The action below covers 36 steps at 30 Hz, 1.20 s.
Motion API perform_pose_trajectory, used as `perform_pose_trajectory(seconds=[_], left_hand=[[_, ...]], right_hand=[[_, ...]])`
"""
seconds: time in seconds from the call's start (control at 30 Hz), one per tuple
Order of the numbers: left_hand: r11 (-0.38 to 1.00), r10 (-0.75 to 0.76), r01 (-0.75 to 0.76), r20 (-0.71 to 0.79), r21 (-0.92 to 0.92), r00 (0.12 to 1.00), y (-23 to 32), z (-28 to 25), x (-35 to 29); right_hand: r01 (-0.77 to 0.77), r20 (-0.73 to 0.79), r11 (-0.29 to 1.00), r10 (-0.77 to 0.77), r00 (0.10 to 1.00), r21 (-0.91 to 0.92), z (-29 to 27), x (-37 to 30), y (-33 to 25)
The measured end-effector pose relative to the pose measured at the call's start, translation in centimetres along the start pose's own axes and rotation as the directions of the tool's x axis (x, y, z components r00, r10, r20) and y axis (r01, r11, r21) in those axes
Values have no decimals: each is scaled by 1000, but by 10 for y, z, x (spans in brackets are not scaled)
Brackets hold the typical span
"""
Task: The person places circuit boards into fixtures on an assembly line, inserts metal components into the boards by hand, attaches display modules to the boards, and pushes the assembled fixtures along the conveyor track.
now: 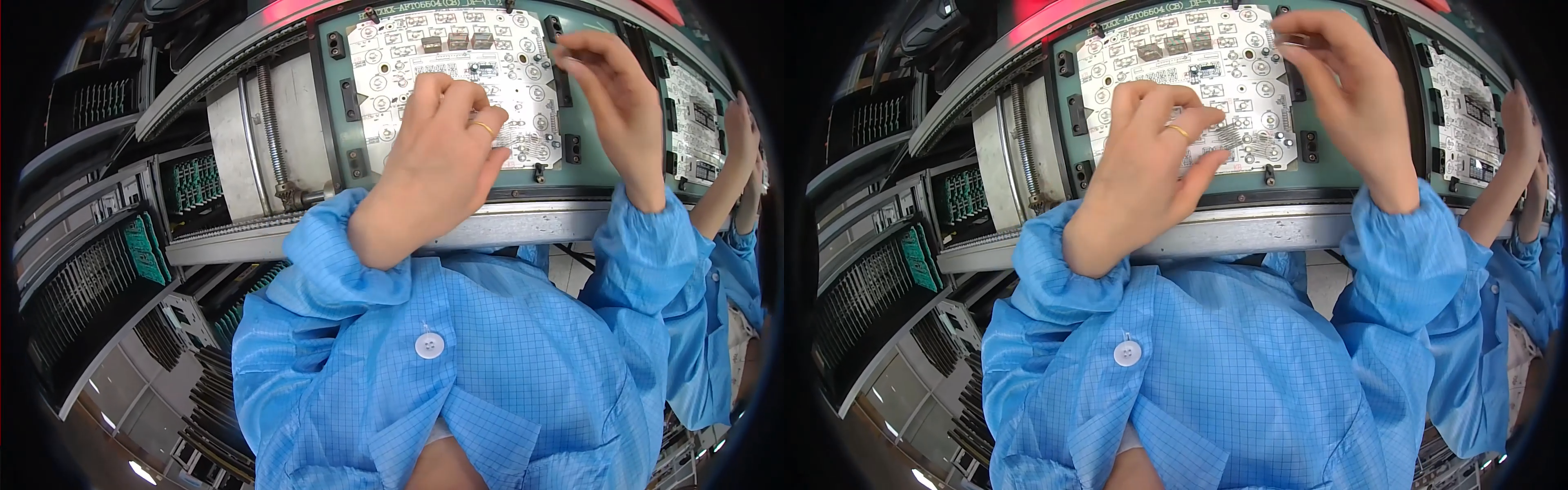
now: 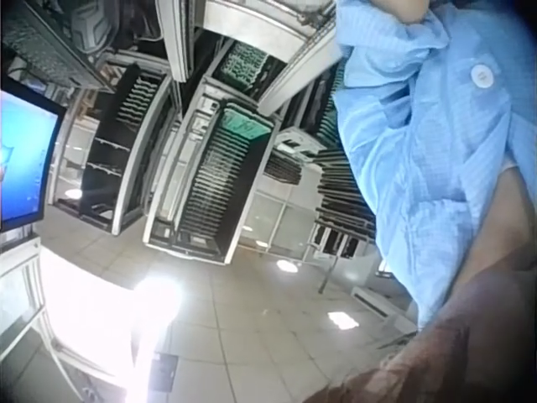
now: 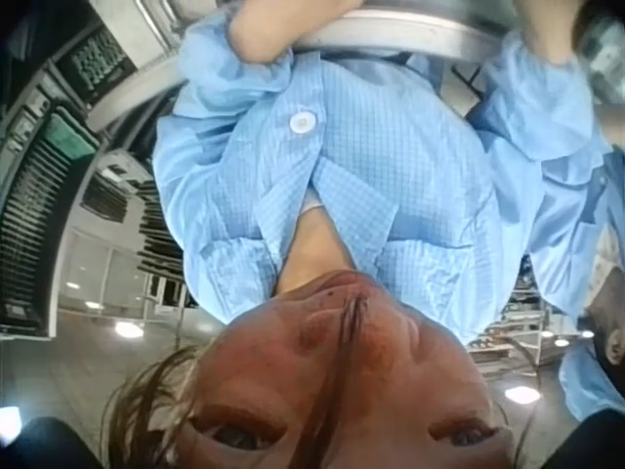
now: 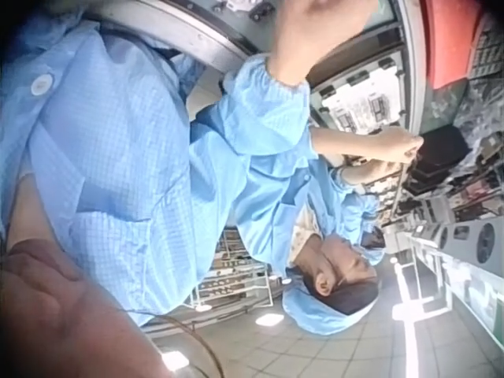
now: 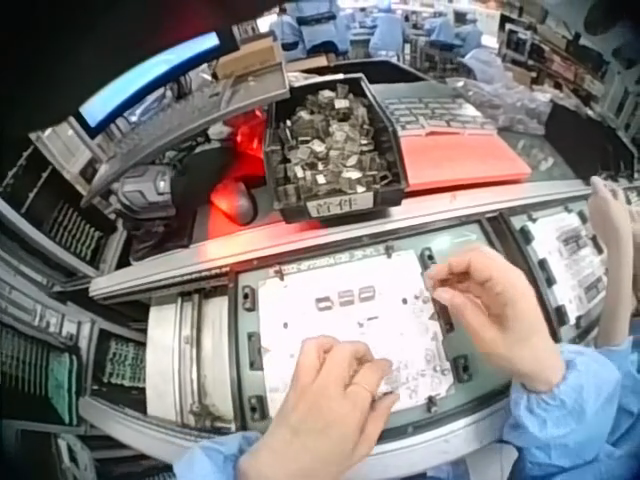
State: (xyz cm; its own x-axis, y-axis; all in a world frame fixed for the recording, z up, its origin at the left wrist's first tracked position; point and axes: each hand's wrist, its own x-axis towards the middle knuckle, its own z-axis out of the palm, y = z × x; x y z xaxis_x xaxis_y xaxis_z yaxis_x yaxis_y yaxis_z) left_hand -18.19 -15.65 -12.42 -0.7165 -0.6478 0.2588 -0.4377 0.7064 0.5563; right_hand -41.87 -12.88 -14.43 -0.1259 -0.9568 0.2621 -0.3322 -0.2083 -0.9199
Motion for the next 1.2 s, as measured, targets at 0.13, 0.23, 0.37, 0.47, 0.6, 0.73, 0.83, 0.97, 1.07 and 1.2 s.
perform_pose_trajectory(seconds=[0.13,0.23,0.37,0.47,0.6,0.73,0.83,0.97,1.07,1.2], left_hand=[[1000,-9,7,56,29,998,7,12,4],[998,-38,35,50,55,998,8,17,5],[998,-27,27,10,53,1000,7,19,4],[999,28,-30,-37,-35,999,3,16,5],[986,-50,37,-74,-160,996,4,0,3],[535,-380,366,171,-761,909,4,-24,2],[317,-372,447,324,-836,870,-8,-42,0],[116,-397,430,355,-895,846,-19,-51,-6],[175,-456,468,350,-866,818,-17,-54,-7],[470,-452,461,243,-753,858,-9,-39,-4]], right_hand=[[221,226,886,-136,964,-407,3,27,-4],[259,258,847,-151,954,-464,18,34,-27],[286,281,838,-167,945,-464,24,37,-24],[290,243,820,-190,951,-493,25,36,-23],[239,222,844,-147,964,-480,26,36,-22],[201,215,839,-103,971,-506,24,34,-20],[236,187,825,-161,969,-513,25,33,-31],[347,175,846,-300,938,-406,1,26,-18],[260,364,878,-108,925,-402,-12,-8,-41],[143,393,849,81,916,-509,-7,-36,-49]])
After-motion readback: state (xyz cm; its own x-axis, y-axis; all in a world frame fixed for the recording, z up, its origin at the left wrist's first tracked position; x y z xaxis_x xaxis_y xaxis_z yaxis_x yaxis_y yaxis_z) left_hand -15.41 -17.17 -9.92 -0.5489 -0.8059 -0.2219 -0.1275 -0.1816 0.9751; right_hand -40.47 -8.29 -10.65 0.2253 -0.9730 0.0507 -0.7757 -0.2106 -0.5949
